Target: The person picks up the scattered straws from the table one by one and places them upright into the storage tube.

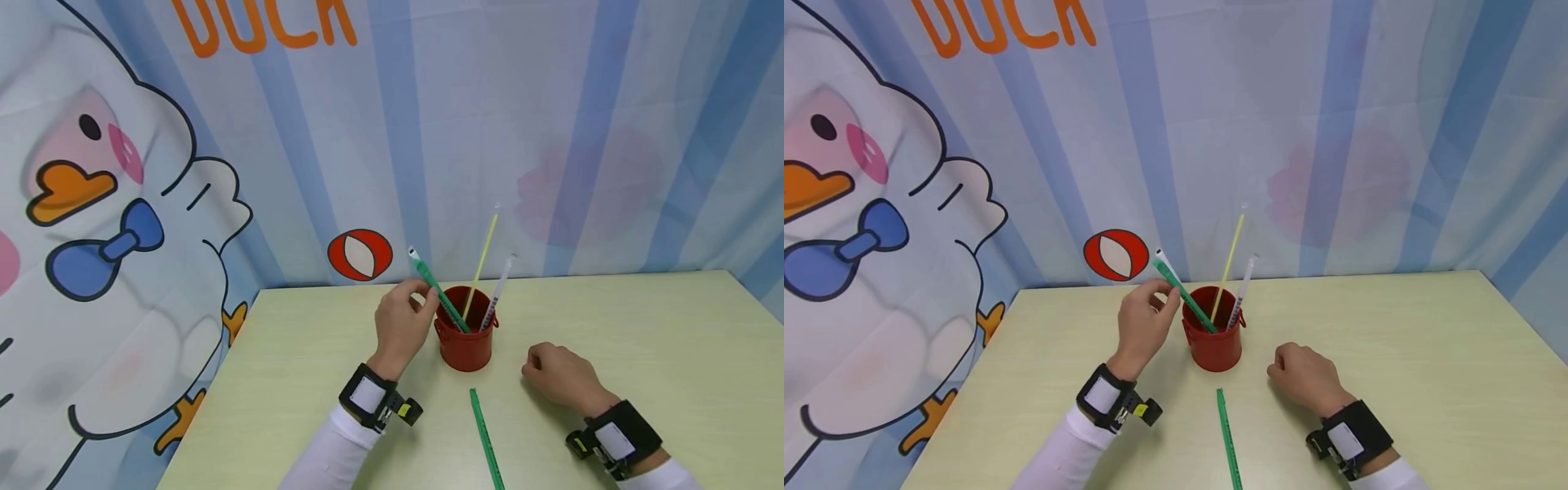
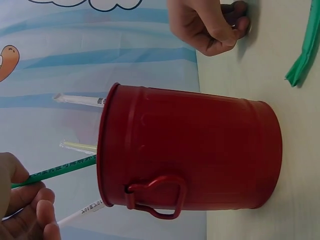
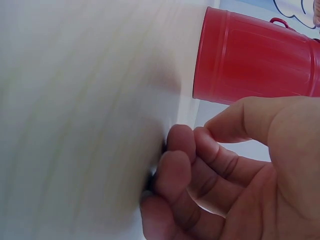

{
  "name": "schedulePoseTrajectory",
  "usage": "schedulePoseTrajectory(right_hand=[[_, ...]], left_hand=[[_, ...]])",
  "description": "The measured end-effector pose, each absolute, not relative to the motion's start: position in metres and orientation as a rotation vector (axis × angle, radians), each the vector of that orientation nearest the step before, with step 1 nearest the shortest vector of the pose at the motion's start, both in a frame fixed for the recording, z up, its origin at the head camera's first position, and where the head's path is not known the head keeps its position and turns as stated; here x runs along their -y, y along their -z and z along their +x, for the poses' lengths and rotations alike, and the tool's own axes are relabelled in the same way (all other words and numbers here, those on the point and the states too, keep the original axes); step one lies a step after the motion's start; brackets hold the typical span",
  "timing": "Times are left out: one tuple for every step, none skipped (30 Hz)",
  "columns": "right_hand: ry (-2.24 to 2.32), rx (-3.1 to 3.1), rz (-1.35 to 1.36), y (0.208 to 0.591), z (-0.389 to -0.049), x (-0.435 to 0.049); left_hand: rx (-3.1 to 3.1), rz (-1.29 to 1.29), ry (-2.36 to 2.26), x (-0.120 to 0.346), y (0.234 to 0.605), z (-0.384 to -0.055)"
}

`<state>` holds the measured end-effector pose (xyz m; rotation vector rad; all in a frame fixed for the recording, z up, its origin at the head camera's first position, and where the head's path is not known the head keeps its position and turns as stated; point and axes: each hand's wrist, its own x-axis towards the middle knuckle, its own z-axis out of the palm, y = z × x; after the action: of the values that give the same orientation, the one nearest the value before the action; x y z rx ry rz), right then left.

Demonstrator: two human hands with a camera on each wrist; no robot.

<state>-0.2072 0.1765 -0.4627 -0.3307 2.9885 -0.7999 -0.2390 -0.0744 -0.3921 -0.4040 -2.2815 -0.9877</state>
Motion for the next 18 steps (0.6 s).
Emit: schedulePoseTrajectory(right_hand=[[0.797, -2.989, -0.331, 0.4627, -0.2073, -0.1765], [0.796, -2.989, -0.33, 0.4626, -0.2073, -0.1764], [0.793, -2.989, -0.329, 0.4625, -0.2074, -0.1763], [0.79, -2.989, -0.328, 0.4625, -0.2074, -0.1762], [0.787, -2.989, -0.327, 0.4624, -0.2073, -0.1762], [0.785, -2.988, -0.326, 0.4623, -0.2073, -0.1762], [0.783, -2.989, -0.326, 0.4622, -0.2072, -0.1761], [0.782, -2.99, -0.326, 0.4621, -0.2071, -0.1761], [0.783, -2.989, -0.327, 0.4621, -0.2071, -0.176], [0.784, -2.99, -0.327, 0.4621, -0.207, -0.176], [0.785, -2.991, -0.328, 0.4621, -0.207, -0.176], [0.785, -2.992, -0.328, 0.4621, -0.207, -0.176], [0.786, -2.993, -0.328, 0.4622, -0.207, -0.176], [0.786, -2.994, -0.328, 0.4623, -0.207, -0.176], [0.786, -2.994, -0.328, 0.4624, -0.2071, -0.176], [0.785, -2.995, -0.328, 0.4625, -0.2072, -0.176], [0.784, -2.995, -0.327, 0.4627, -0.2073, -0.176], [0.783, -2.995, -0.326, 0.4629, -0.2074, -0.1759]], left_hand=[[2.289, -0.398, 0.989, 0.0745, 0.3934, -0.2392], [2.294, -0.395, 0.989, 0.0745, 0.3945, -0.2395], [2.3, -0.393, 0.99, 0.0745, 0.3956, -0.2397], [2.305, -0.394, 0.991, 0.0745, 0.3963, -0.2396], [2.308, -0.395, 0.992, 0.0744, 0.397, -0.2397], [2.313, -0.395, 0.992, 0.0743, 0.3975, -0.2397], [2.315, -0.399, 0.993, 0.0743, 0.398, -0.2395], [2.318, -0.403, 0.994, 0.0742, 0.3979, -0.2389], [2.323, -0.404, 0.994, 0.0742, 0.398, -0.2387], [2.329, -0.404, 0.992, 0.0742, 0.3979, -0.2383], [2.338, -0.403, 0.991, 0.0743, 0.398, -0.2382], [2.346, -0.401, 0.99, 0.0744, 0.398, -0.238], [2.354, -0.399, 0.99, 0.0746, 0.3978, -0.2379], [2.362, -0.394, 0.99, 0.0748, 0.3978, -0.2379], [2.369, -0.388, 0.988, 0.0751, 0.398, -0.2382], [2.373, -0.385, 0.989, 0.0754, 0.3981, -0.2382], [2.377, -0.382, 0.988, 0.0758, 0.3982, -0.2383], [2.379, -0.38, 0.987, 0.0763, 0.3984, -0.2384]])
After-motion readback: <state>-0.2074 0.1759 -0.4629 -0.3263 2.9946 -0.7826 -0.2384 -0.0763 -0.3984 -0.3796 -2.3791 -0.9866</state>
